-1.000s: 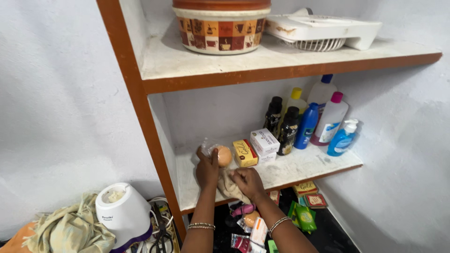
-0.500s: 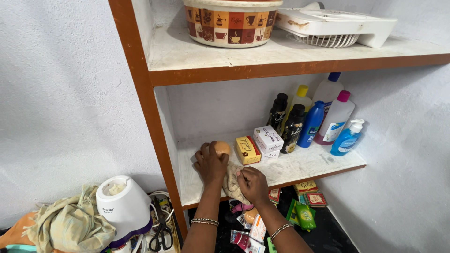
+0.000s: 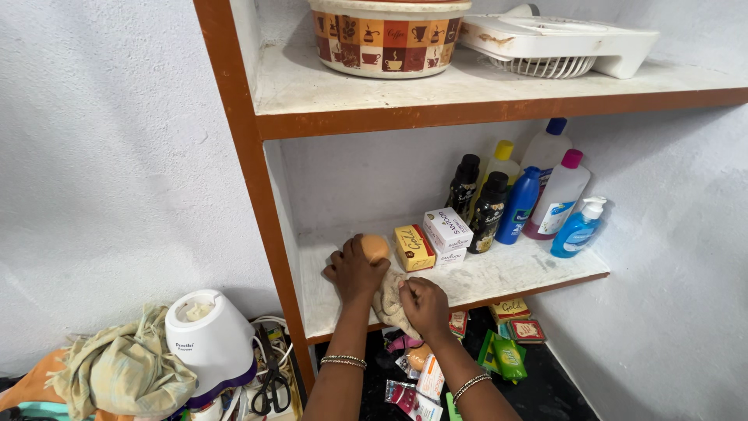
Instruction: The person organizes a cluttered shelf by picking up various toiletries and small boxes from the floor and placing them neatly on the shelf. They handle items such as a sponge, soap bars, and small boxes, arranging them in rows to tidy the space.
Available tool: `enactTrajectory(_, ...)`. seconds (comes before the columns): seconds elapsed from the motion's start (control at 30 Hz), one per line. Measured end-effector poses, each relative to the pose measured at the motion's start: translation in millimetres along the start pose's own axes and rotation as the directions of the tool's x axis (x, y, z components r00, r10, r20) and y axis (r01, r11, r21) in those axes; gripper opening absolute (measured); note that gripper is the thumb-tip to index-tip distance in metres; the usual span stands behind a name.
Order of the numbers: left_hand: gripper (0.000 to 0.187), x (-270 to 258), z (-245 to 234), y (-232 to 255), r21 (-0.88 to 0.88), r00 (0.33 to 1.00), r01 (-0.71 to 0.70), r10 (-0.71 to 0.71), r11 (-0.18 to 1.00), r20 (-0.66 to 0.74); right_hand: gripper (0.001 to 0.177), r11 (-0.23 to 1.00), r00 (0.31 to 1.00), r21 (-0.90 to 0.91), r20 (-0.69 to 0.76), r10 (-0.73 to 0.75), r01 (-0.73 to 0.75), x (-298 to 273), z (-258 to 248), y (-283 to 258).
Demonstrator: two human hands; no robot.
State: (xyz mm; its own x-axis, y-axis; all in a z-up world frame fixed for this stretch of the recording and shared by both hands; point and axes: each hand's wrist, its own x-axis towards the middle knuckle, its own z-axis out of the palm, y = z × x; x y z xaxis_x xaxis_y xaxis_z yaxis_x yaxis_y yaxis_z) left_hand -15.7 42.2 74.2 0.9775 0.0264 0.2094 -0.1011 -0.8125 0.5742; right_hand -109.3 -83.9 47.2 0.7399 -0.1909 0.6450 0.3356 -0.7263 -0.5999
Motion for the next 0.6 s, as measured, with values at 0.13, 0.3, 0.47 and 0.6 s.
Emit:
enactTrajectory(0.13,0.08,-6,-5,-14,-0.149,0.985,-0.14,0.153,0.979,0.075,0.019,0.956,0.956,-0.007,0.026,0.294,-0.294,13,-3,-3)
enactTrajectory(0.3,0.079,-4,6,-22,-0.146,0.945,-0.314,0.323,0.938,0.048,0.03,0.903,0.916,-0.21,0.064,0.396,-0.375,25,-2,-7)
enactTrajectory(0.47,0.086,1,13,-22,-0.123,0.96,-0.256,0.267,0.959,0.088,0.032,0.92,0.938,-0.208,0.025,0.345,-0.333,20,-3,-8)
enactTrajectory(0.6,0.096,0,11,-20,-0.093,0.959,-0.246,0.256,0.965,0.119,0.018,0.975,0.983,0.124,0.009,0.183,-0.182,3,-5,-4)
